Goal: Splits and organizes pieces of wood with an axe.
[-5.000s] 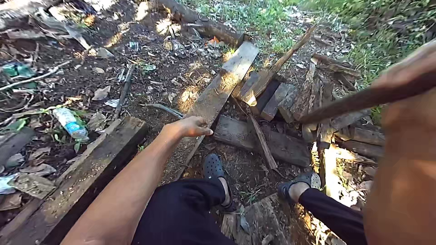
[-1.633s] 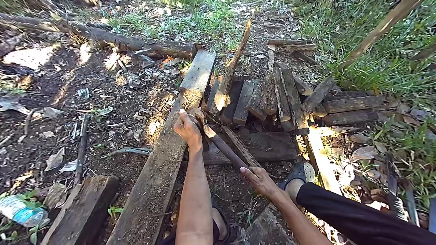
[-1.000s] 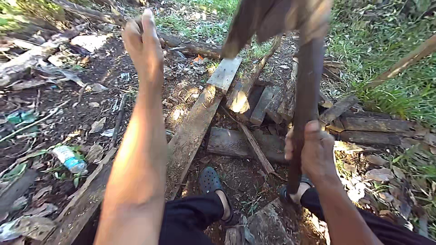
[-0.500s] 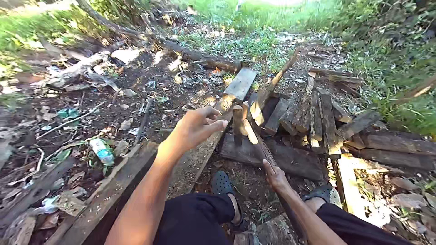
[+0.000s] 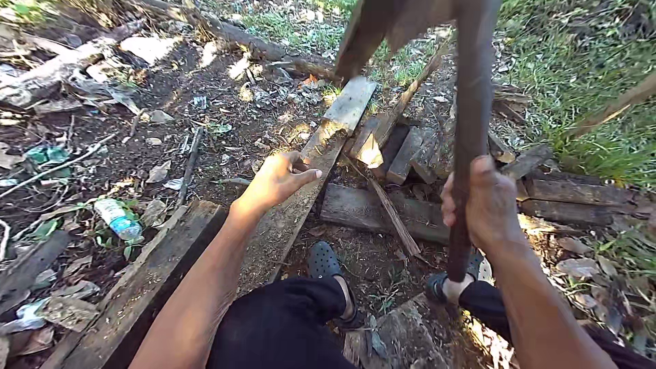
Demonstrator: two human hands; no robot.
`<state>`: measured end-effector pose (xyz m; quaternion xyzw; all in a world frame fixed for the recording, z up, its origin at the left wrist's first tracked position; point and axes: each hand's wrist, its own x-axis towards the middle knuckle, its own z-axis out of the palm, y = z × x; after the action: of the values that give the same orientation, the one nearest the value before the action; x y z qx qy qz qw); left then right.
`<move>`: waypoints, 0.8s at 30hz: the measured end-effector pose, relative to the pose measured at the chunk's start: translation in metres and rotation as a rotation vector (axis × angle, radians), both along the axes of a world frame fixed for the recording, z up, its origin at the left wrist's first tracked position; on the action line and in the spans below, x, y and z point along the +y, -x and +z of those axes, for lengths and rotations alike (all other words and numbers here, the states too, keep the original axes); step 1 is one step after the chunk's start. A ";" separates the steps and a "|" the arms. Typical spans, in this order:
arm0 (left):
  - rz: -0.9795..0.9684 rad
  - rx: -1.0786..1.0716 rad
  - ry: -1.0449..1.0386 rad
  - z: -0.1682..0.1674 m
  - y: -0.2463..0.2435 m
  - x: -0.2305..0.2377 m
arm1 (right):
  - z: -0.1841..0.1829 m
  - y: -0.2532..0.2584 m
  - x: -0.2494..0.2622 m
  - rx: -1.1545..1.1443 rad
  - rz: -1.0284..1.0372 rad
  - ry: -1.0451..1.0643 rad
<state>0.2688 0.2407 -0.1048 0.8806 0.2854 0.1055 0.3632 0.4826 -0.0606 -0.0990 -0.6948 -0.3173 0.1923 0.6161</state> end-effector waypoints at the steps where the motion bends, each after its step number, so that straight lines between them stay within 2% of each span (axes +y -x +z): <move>1: 0.010 -0.003 0.001 -0.001 -0.001 0.001 | 0.005 -0.002 0.003 -0.025 0.010 -0.044; 3: 0.022 -0.002 -0.004 -0.003 -0.001 0.002 | -0.004 -0.002 0.008 -0.035 0.014 -0.046; 4: 0.025 0.001 -0.009 -0.005 -0.001 0.002 | -0.023 0.001 0.008 -0.011 0.014 0.012; 6: 0.016 0.002 -0.035 -0.008 -0.001 0.004 | -0.091 0.010 0.003 0.043 0.046 0.253; 9: 0.014 -0.038 -0.103 -0.014 0.002 -0.004 | -0.218 0.016 -0.007 0.112 0.146 0.737; 11: 0.037 -0.029 -0.147 -0.018 -0.002 0.000 | -0.257 0.018 -0.004 0.039 0.172 0.814; 13: 0.068 -0.006 -0.109 -0.018 -0.005 0.009 | -0.260 0.019 0.002 -0.014 0.177 0.787; 16: 0.119 0.013 -0.050 -0.026 -0.006 0.012 | -0.248 0.030 -0.002 0.163 0.143 0.726; 20: 0.142 0.030 -0.080 -0.020 -0.016 0.024 | -0.188 0.033 -0.005 0.434 0.080 0.630; 24: 0.176 -0.061 -0.055 -0.006 -0.047 0.055 | -0.127 0.022 -0.002 0.352 0.028 0.444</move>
<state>0.3157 0.2953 -0.1107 0.8582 0.3474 0.1717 0.3368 0.4606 -0.0627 -0.2265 -0.7644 -0.1651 0.3830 0.4917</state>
